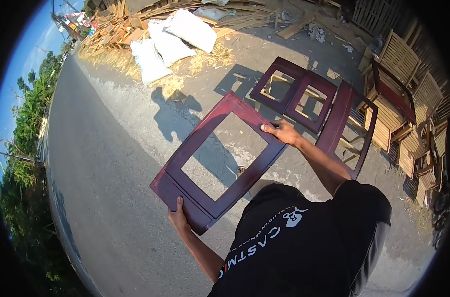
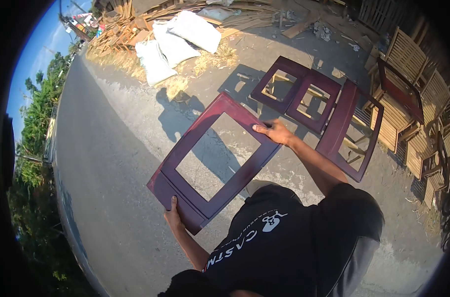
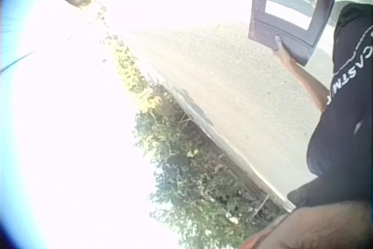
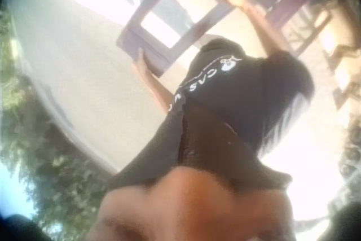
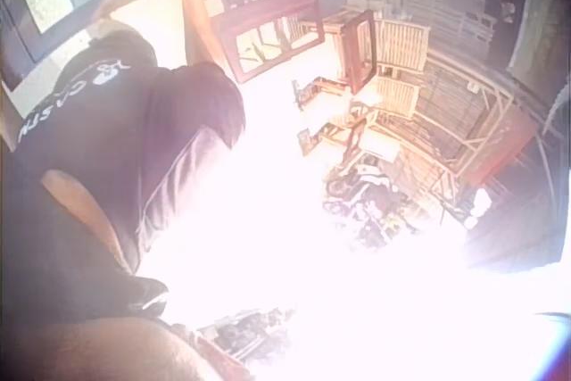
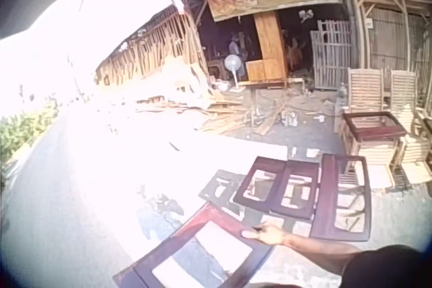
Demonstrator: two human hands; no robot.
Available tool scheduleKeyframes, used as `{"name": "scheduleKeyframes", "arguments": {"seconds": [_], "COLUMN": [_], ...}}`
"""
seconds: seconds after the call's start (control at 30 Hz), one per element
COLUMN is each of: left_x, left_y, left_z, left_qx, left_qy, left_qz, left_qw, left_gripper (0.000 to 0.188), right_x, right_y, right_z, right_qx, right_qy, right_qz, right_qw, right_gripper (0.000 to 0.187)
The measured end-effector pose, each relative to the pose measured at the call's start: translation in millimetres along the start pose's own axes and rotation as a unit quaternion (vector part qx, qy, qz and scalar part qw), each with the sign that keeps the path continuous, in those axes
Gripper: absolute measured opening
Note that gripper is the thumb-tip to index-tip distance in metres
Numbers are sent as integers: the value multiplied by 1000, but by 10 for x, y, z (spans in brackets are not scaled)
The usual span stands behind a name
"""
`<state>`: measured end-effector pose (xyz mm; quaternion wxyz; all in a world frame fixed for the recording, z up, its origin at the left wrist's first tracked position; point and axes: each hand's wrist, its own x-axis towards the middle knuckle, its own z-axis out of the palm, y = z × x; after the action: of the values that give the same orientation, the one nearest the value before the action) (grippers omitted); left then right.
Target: The person picks up several wooden cabinet door frames and places them on a workspace, then uses a spray gun to apply a finish or paint to one of the frames while holding it in place.
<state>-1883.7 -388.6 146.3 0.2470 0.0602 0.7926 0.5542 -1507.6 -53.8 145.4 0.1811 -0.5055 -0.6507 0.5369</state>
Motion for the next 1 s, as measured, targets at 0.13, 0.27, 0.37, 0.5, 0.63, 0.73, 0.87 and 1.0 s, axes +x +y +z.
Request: {"name": "scheduleKeyframes", "arguments": {"seconds": [0.13, 0.27, 0.37, 0.5, 0.63, 0.73, 0.87, 1.0], "left_x": [1234, 2291, 3395, 4719, 5430, 6038, 6116, 6039], "left_y": [771, 1424, 1708, 2138, 3098, 3591, 4137, 4353], "left_z": [437, 798, 1306, 2404, 3948, 5099, 6579, 8362], "left_qx": [47, 106, 71, 82, 95, 141, 120, 149], "left_qy": [-12, -24, -136, -258, -416, -518, -591, -632], "left_qz": [-5, 8, 33, 83, 149, 236, 181, 178], "left_qw": [999, 994, 988, 959, 892, 810, 777, 739], "left_gripper": [72, 78, 79, 73, 59, 55, 46, 47], "right_x": [1108, 1944, 2788, 3570, 3952, 4176, 4563, 5088], "right_y": [-415, -1025, -994, -919, -787, -852, -1095, -811], "right_z": [288, 347, 525, 531, 414, 264, -163, -845], "right_qx": [-12, -75, -101, 4, 76, 112, 173, 210], "right_qy": [28, 16, 76, 180, 331, 426, 474, 580], "right_qz": [-20, 33, 63, 111, 165, 209, 287, 267], "right_qw": [999, 997, 990, 977, 926, 873, 814, 741], "right_gripper": [83, 94, 93, 92, 93, 91, 84, 64]}}
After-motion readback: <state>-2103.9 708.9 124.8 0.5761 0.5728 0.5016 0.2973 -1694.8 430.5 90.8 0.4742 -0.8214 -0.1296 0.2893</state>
